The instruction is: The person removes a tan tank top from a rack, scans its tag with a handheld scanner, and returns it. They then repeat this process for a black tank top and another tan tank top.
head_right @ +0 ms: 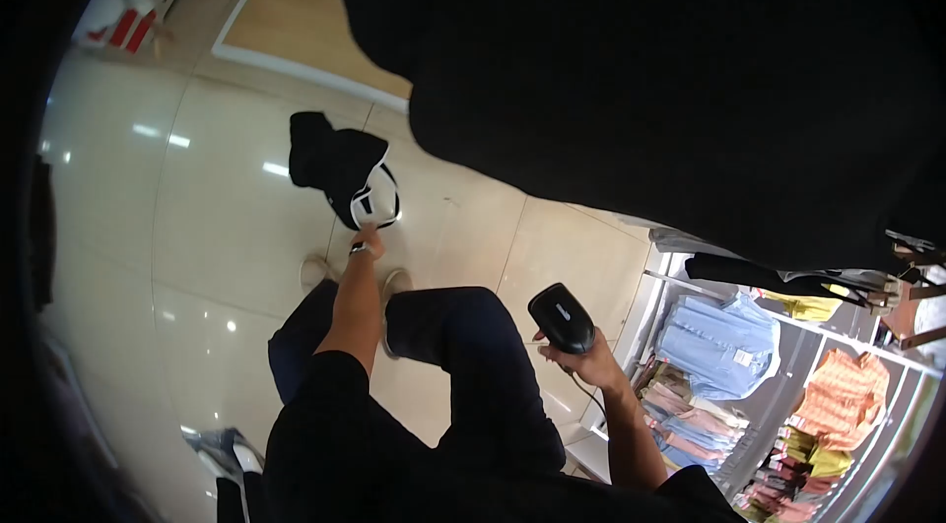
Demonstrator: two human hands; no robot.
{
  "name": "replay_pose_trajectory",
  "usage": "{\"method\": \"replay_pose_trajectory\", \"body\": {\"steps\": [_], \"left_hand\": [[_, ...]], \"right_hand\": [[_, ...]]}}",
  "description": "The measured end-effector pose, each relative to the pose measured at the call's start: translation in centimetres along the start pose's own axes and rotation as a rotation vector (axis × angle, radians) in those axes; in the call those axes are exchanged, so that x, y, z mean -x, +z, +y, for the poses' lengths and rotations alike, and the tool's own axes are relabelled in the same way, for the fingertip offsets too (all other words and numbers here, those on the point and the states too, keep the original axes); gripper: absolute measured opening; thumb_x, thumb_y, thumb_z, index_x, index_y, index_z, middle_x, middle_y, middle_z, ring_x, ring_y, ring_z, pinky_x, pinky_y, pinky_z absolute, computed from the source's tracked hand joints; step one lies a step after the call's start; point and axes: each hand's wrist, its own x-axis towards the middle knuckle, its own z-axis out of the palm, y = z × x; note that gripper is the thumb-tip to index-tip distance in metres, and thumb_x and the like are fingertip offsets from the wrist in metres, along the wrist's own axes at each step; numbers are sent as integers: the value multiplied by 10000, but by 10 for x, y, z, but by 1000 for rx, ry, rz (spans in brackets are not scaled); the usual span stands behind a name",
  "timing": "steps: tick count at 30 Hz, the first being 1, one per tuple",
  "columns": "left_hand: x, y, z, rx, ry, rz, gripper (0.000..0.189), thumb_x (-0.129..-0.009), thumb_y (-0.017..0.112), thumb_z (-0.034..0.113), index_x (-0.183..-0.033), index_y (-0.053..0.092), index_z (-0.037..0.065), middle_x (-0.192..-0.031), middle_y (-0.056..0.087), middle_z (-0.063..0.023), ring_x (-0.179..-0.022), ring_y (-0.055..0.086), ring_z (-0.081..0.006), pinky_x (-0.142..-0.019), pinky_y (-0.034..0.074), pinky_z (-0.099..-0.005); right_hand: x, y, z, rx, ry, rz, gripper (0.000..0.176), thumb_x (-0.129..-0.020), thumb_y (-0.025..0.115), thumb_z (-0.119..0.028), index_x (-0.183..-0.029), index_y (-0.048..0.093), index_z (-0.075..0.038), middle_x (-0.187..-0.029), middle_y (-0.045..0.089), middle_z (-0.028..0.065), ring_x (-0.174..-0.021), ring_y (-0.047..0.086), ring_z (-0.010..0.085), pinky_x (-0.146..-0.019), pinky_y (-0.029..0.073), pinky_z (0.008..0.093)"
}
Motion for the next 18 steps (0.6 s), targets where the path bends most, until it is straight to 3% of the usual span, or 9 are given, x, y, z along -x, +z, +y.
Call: {"method": "replay_pose_trajectory", "body": {"steps": [1,3,5,6,9,11,13,15,18], "left_hand": [[-9,1,-8,31,-84,-89,564,-916,614,192,-1446,433,130,-1505,438,-91,-1317,507,-296,-999,502,-449],[-19,-3,-17,-198,-72,-304,625,-964,442,178,-1552,239,112,-1585,296,-147,-1446,329,-301,-1168,320,-428],[-15,-2,-17,-412,-80,-392,498,-884,668,259,-1351,574,112,-1439,532,-20,-1260,564,-292,-880,528,-561],[-9,-3,-20,-366,-58,-387,447,-889,641,284,-1308,621,131,-1411,558,-61,-1223,589,-312,-926,514,-533],[15,-11,-7,-170,104,-194,523,-958,486,298,-1445,475,106,-1507,430,-164,-1399,411,-303,-1147,321,-494],[54,-47,27,-179,109,-6,453,-920,558,327,-1309,595,98,-1320,601,-167,-1245,559,-312,-1043,417,-508],[87,-73,57,-195,197,288,300,-875,615,324,-1057,704,103,-1056,702,-125,-1057,632,-305,-891,474,-503],[150,-127,82,-133,318,555,208,-850,636,284,-866,719,94,-917,711,-106,-1008,618,-301,-870,458,-471],[235,-203,115,11,505,844,201,-835,684,268,-823,707,69,-854,703,-100,-1015,605,-277,-872,445,-462]], "right_hand": [[2,1,3,-36,-12,21,218,-802,777,-61,-1007,703,-55,-741,641,4,-603,552,57,-507,427,239],[6,2,14,-74,-48,60,216,-799,775,-58,-1002,701,-55,-737,639,3,-606,560,61,-510,432,236],[4,-4,20,-94,-61,77,218,-797,773,-55,-1001,696,-51,-754,647,7,-621,574,68,-525,444,238],[4,-5,21,-100,-39,74,221,-796,772,-52,-1002,693,-47,-774,656,12,-635,583,73,-538,454,240],[18,-4,11,-143,-57,49,233,-803,763,-61,-1019,679,-34,-875,689,34,-707,619,98,-609,498,263],[21,-4,10,-151,-66,-2,235,-808,758,-59,-1027,676,-33,-902,696,40,-726,624,106,-631,508,274],[29,-11,9,-83,-29,-73,214,-815,758,-67,-1014,687,-31,-875,699,38,-714,629,112,-619,509,272],[48,-5,-14,-185,-156,-85,194,-822,766,-135,-971,700,-30,-821,691,29,-692,629,107,-590,503,268],[70,-19,-37,-196,-149,-174,205,-817,773,-169,-946,701,-28,-801,682,39,-682,635,117,-620,510,274]]}}
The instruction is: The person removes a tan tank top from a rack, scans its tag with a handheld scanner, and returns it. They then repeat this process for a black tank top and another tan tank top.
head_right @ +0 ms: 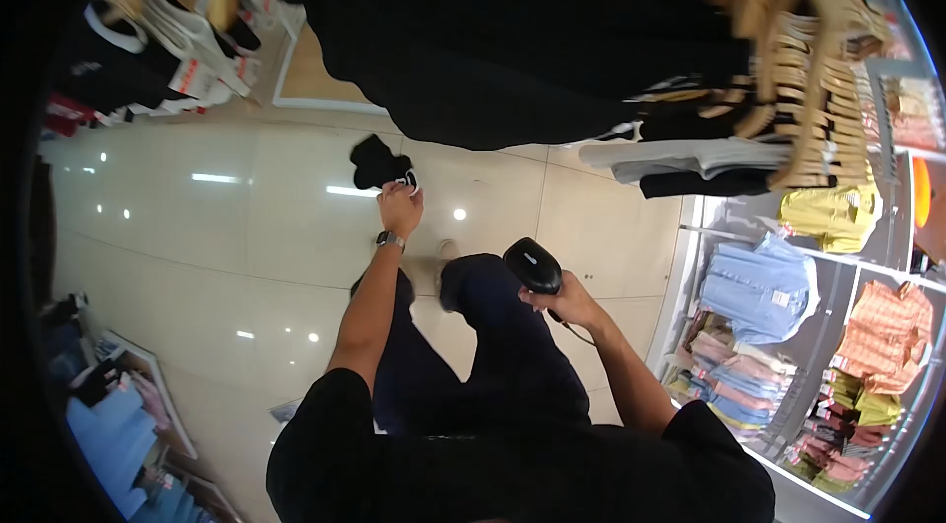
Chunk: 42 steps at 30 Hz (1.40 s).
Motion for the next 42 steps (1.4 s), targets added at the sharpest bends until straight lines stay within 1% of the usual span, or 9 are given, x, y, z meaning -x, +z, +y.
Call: {"method": "replay_pose_trajectory", "body": {"steps": [2,6,10,16,20,23,27,32,42], "left_hand": [[11,-76,27,49,119,162,208,-853,689,258,-811,700,55,-821,703,-105,-939,639,-277,-826,466,-430],[10,-211,89,715,-148,-171,201,-959,623,222,-975,673,28,-807,724,-112,-663,681,-208,-639,500,-305],[20,-347,171,1163,-152,-390,319,-1021,520,180,-1270,477,-15,-815,722,-148,-717,697,-196,-644,503,-253],[40,-483,274,1378,-57,-575,436,-1019,435,115,-1423,317,5,-1188,618,-272,-922,706,-348,-752,620,-425],[53,-519,323,1438,36,-602,556,-999,406,54,-1497,159,38,-1421,407,-316,-1163,591,-448,-858,599,-544],[62,-528,346,1503,99,-577,596,-990,401,30,-1511,113,47,-1428,397,-318,-1153,596,-454,-870,589,-559],[67,-536,356,1583,147,-599,643,-969,406,-5,-1516,70,27,-1423,395,-321,-1143,598,-462,-875,576,-592],[69,-543,355,1491,248,-557,587,-982,390,24,-1494,109,-30,-1225,551,-294,-929,685,-403,-690,647,-495],[43,-575,288,1221,46,-162,413,-1018,443,120,-1387,355,-43,-1055,604,-140,-771,640,-186,-560,624,-336]], "right_hand": [[26,11,-14,-34,-31,-7,188,-819,768,-152,-935,696,-23,-793,677,40,-673,634,120,-619,513,275],[43,12,-47,-165,-73,26,147,-828,733,-91,-934,683,-2,-794,672,58,-665,647,133,-603,530,287],[54,26,-61,-385,-38,130,240,-852,693,-122,-1052,665,9,-878,687,97,-727,683,183,-634,548,291],[43,49,-90,-672,122,85,327,-905,683,-167,-1175,598,-5,-1080,692,116,-870,701,235,-721,551,328],[55,69,-131,-777,142,-26,320,-823,780,-151,-1085,624,-51,-986,667,54,-977,636,194,-829,517,367],[43,82,-122,-575,-104,13,311,-779,814,-103,-1027,635,-48,-976,658,47,-987,616,178,-845,514,370],[34,87,-112,-853,-66,-130,252,-771,785,9,-964,628,-29,-934,636,46,-927,626,168,-867,513,316],[23,85,-126,-959,-67,-126,311,-760,781,34,-1008,599,-9,-924,638,90,-825,661,183,-696,564,312],[89,-17,-150,-351,-258,283,456,-646,808,-16,-1056,611,15,-903,609,60,-826,578,157,-768,470,297]]}}
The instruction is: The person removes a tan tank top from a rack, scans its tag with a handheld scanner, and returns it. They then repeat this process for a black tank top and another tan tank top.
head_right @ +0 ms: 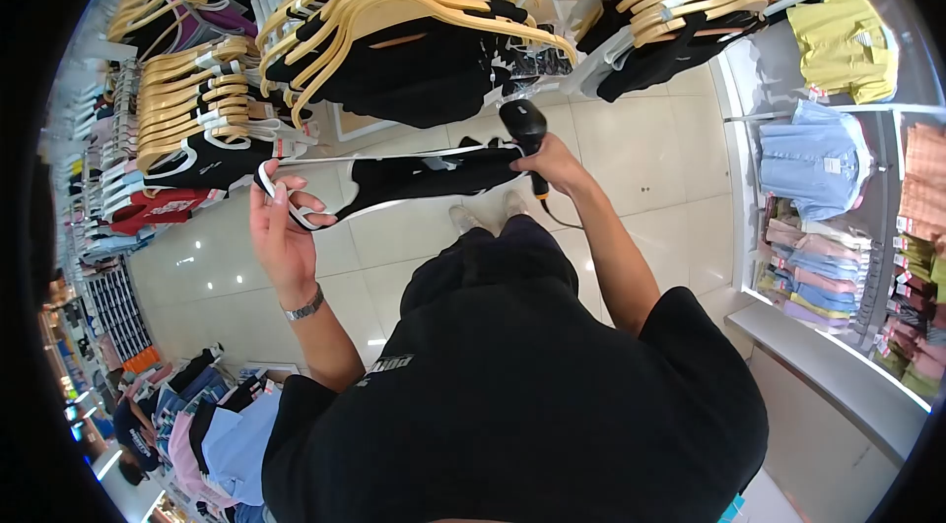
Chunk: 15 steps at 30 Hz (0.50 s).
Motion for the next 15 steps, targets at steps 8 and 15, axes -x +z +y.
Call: {"method": "replay_pose_trajectory", "body": {"steps": [8,15], "left_hand": [[-19,-38,-24,140,-53,221,320,-1033,495,193,-1266,526,-25,-968,636,-84,-753,645,-175,-791,582,-418],[-42,-59,-41,102,-124,264,324,-1016,543,178,-1268,573,-23,-974,624,-44,-800,621,-139,-803,595,-393]], "right_hand": [[6,-15,-27,395,-25,389,320,-723,700,-23,-1014,575,24,-896,631,84,-826,657,230,-768,544,369],[7,-27,-40,-697,-87,157,305,-785,628,51,-1052,546,-72,-991,551,50,-902,631,206,-746,611,411]]}}
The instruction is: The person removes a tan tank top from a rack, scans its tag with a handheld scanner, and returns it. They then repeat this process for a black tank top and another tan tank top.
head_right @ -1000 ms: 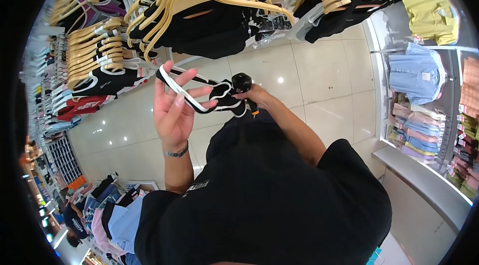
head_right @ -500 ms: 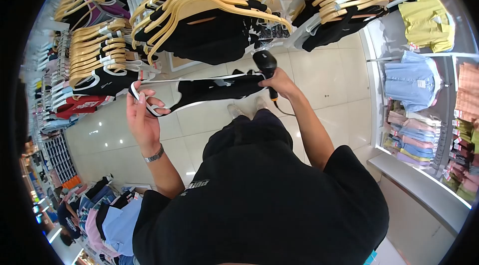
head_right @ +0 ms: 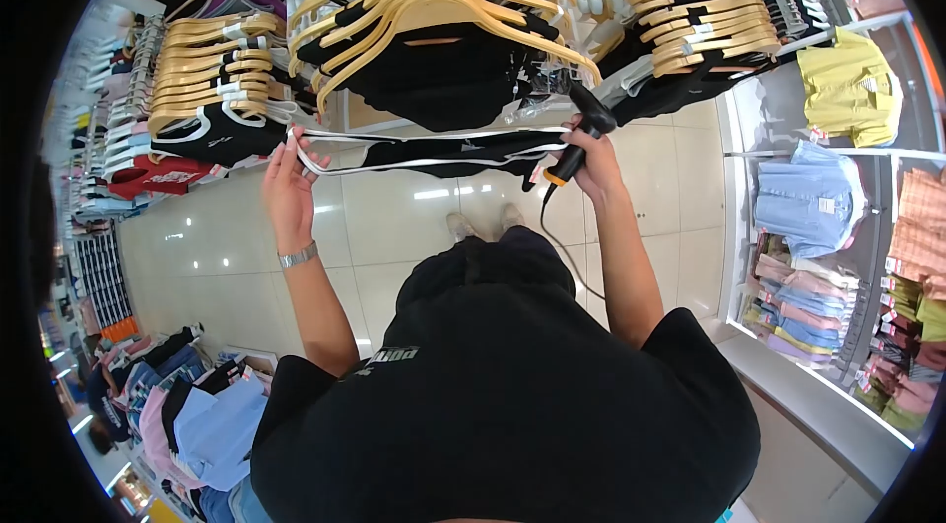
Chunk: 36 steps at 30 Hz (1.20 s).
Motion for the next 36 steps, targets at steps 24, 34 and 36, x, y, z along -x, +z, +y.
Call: {"method": "replay_pose_trajectory", "body": {"steps": [24,34,36], "left_hand": [[-73,-4,-31,-232,-20,-41,279,-989,601,221,-1172,659,20,-897,646,-4,-695,577,-73,-608,507,-221],[-58,17,-8,-557,138,-82,281,-956,651,162,-1169,660,-21,-930,690,-55,-654,658,-114,-561,521,-224],[-62,22,-5,-548,140,-142,273,-956,650,157,-1155,666,-29,-919,688,-55,-668,660,-119,-578,538,-233]], "right_hand": [[8,14,2,-286,2,-228,373,-811,601,29,-1127,488,-131,-976,542,-3,-856,623,151,-661,559,334],[12,14,4,-291,-1,-201,349,-820,582,43,-1111,485,-123,-960,540,4,-811,617,149,-685,538,318],[11,14,4,-291,-3,-207,347,-822,581,43,-1112,485,-122,-964,541,4,-814,619,150,-680,542,319]]}}
